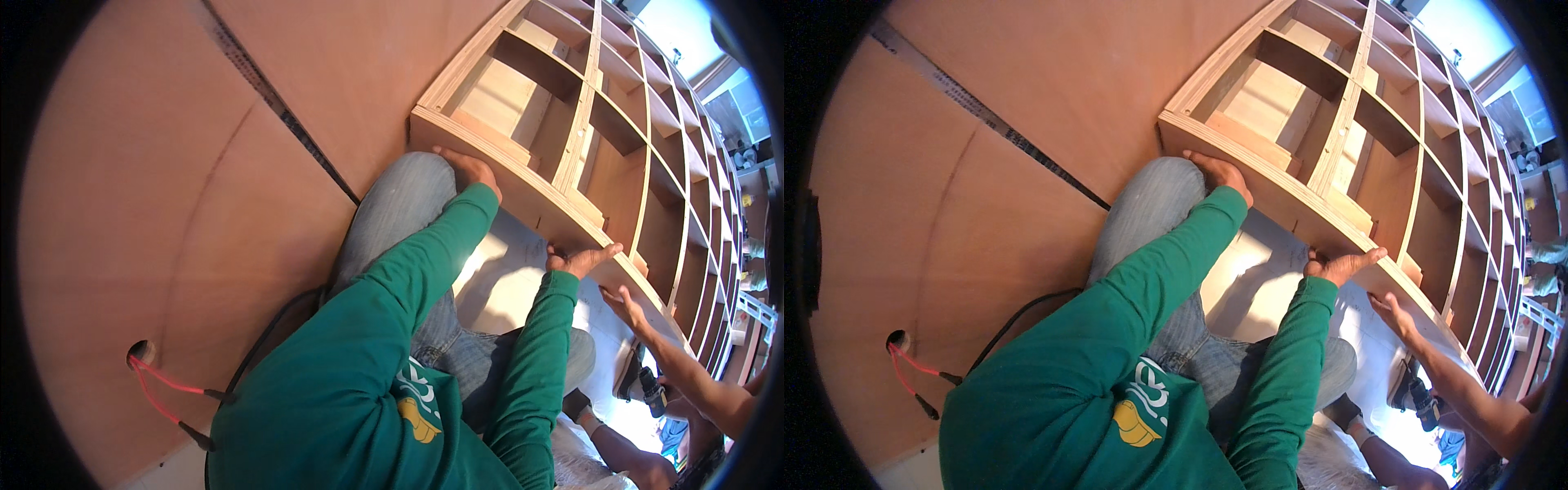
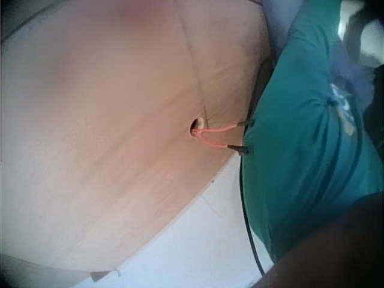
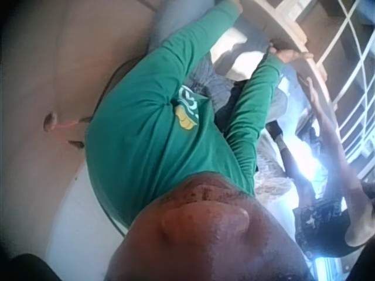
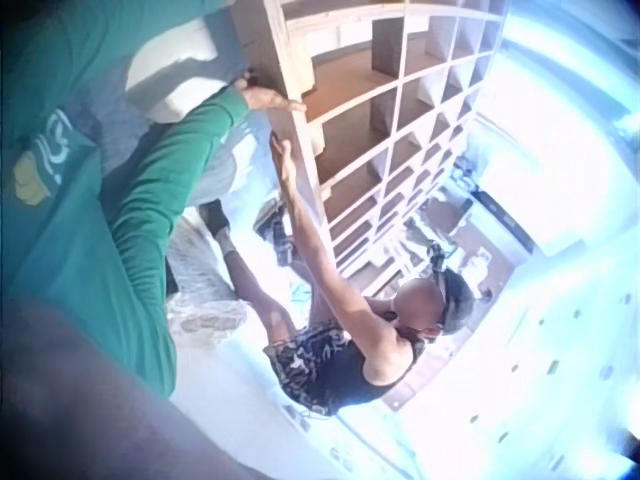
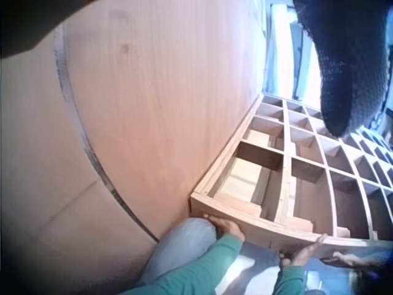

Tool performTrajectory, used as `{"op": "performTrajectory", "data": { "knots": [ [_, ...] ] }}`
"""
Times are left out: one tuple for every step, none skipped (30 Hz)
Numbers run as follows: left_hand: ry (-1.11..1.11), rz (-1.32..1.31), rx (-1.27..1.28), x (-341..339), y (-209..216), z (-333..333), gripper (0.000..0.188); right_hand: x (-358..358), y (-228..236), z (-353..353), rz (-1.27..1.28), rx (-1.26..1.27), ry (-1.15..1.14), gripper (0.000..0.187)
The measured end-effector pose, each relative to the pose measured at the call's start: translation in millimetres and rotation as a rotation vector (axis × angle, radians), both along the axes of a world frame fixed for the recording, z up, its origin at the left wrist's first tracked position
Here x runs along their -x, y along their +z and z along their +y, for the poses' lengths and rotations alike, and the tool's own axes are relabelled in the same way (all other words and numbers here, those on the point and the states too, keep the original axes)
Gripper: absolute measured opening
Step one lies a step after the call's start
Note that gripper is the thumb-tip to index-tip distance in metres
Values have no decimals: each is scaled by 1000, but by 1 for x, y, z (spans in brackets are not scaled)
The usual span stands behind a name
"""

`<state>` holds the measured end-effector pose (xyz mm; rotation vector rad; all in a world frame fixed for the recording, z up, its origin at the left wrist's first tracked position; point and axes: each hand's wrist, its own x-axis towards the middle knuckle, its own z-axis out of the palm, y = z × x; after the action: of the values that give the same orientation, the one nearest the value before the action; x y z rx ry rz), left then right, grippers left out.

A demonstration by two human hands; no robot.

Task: The person drills screws into a wooden lattice frame using a power drill while coworkers hold the structure in place.

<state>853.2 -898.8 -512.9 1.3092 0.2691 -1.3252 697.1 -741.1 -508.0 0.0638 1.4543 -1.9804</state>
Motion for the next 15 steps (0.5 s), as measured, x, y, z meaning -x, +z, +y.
{"op": "performTrajectory", "data": {
  "knots": [
    [-24,-3,-22,1,1,0,93,-1,-1,1,15,-5,15,120],
    [-32,26,-16,1,2,1,94,-1,-1,2,31,-13,31,120],
    [-31,49,-23,2,3,0,95,-1,1,3,35,-13,36,121],
    [-28,59,-14,2,2,0,96,-2,5,6,33,-63,53,121],
    [-3,31,-1,5,2,-1,97,-2,13,8,17,-106,56,121],
    [6,45,-20,6,0,-1,98,-4,21,11,-25,-148,52,121],
    [16,40,-17,8,-2,-3,99,-3,36,19,-33,-196,217,129],
    [28,31,-14,9,-5,-3,100,-5,49,18,10,-502,229,124],
    [41,19,-7,10,-8,-5,101,-1,71,23,381,-787,523,107],
    [54,7,7,10,-10,-7,101,2,93,25,712,-1111,728,92],
    [65,-7,20,9,-12,-7,102,-16,96,33,1050,-631,513,61],
    [50,-19,27,7,-14,-7,103,-19,108,31,1221,-702,449,52],
    [7,-54,-58,8,-12,-8,104,-29,109,23,1477,-582,387,62],
    [-594,-517,-273,5,-13,-6,105,-34,110,15,1730,-346,352,76],
    [-1187,-979,-457,4,-10,-8,106,-39,106,2,1822,-373,421,88]
  ]
}}
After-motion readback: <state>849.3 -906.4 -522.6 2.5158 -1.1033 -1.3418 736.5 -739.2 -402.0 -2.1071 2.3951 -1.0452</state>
